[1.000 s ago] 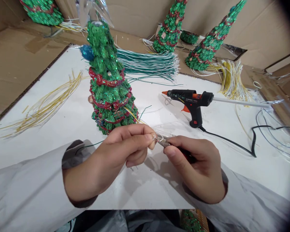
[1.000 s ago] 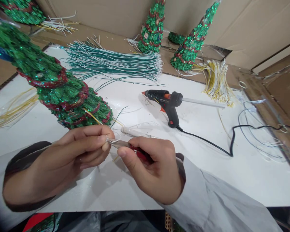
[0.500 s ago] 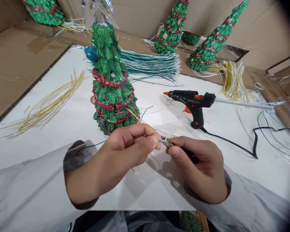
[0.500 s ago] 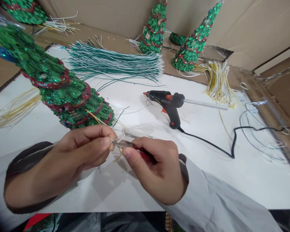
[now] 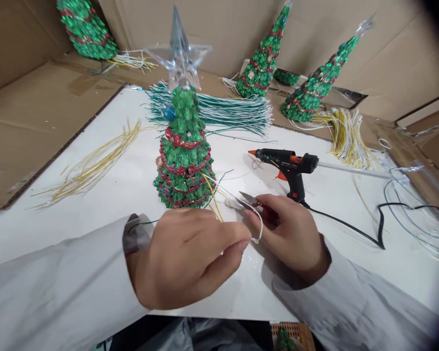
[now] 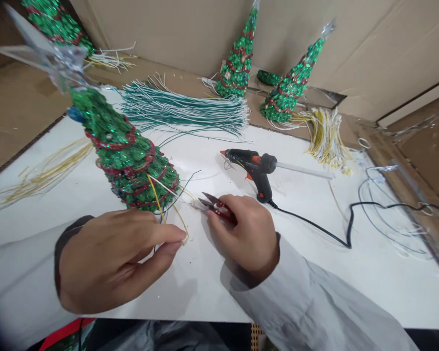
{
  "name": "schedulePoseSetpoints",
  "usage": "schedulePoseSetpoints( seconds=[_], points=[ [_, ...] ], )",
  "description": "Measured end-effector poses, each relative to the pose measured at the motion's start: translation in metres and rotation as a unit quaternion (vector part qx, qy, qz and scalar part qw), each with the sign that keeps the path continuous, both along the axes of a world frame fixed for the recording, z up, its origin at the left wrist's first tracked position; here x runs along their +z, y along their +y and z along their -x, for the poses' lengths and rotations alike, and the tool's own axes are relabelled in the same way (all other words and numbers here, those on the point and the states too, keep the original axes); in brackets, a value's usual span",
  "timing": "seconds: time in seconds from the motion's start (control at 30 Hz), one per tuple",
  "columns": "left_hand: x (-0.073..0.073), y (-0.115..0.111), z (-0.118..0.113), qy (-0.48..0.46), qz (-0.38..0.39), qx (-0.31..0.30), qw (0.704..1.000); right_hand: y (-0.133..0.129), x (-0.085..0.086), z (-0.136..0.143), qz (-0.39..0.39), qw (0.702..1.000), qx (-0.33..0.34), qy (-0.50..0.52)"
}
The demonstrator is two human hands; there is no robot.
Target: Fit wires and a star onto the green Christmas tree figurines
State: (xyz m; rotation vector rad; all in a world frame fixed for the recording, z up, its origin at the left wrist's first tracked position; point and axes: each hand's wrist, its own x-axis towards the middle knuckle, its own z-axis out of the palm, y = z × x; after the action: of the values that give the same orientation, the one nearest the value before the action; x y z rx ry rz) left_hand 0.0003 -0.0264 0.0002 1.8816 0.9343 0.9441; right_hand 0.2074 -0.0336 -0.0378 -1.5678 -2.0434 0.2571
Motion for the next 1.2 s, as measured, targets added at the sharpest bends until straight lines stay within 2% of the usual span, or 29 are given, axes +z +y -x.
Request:
schedulePoseSetpoints(
  seconds=[0.07, 0.1, 0.2, 0.27, 0.37, 0.47, 0.57, 0.7, 0.87, 1.0, 1.17, 1.2],
  points=[
    [-0.002, 0.001, 0.003, 0.086, -0.171, -0.020, 0.981, 0.000, -0.006, 0.002, -0.031, 0.999, 0.027, -0.035],
    [-0.004, 0.002, 0.004, 0.106, -0.231, -0.020, 0.967, -0.001, -0.008, 0.003, -0.048, 0.997, 0.036, -0.044],
    [-0.008, 0.003, 0.006, 0.107, -0.376, 0.010, 0.920, -0.005, -0.009, 0.008, -0.087, 0.994, 0.050, -0.046],
    [-0.009, 0.004, 0.007, 0.097, -0.432, 0.058, 0.895, -0.008, -0.004, 0.011, -0.121, 0.991, 0.061, -0.021],
    [-0.008, 0.005, 0.007, 0.091, -0.448, 0.104, 0.883, -0.012, 0.007, 0.019, -0.188, 0.976, 0.086, 0.060],
    [-0.009, 0.005, 0.006, 0.103, -0.460, 0.104, 0.876, -0.017, 0.017, 0.027, -0.223, 0.960, 0.110, 0.130],
    [-0.016, 0.006, 0.007, 0.126, -0.481, 0.102, 0.862, -0.021, 0.020, 0.035, -0.226, 0.952, 0.121, 0.166],
    [-0.026, 0.010, 0.011, 0.130, -0.520, 0.103, 0.838, -0.021, 0.018, 0.042, -0.241, 0.948, 0.111, 0.176],
    [-0.032, 0.012, 0.020, 0.167, -0.560, 0.063, 0.809, -0.022, 0.016, 0.046, -0.250, 0.947, 0.099, 0.174],
    [-0.033, 0.009, 0.023, 0.188, -0.582, 0.079, 0.787, -0.026, 0.015, 0.047, -0.228, 0.954, 0.088, 0.172],
    [-0.028, 0.008, 0.019, 0.172, -0.582, 0.097, 0.789, -0.026, 0.011, 0.045, -0.194, 0.962, 0.094, 0.169],
    [-0.027, 0.008, 0.017, 0.162, -0.568, 0.110, 0.800, -0.025, 0.010, 0.043, -0.193, 0.962, 0.097, 0.168]
  ],
)
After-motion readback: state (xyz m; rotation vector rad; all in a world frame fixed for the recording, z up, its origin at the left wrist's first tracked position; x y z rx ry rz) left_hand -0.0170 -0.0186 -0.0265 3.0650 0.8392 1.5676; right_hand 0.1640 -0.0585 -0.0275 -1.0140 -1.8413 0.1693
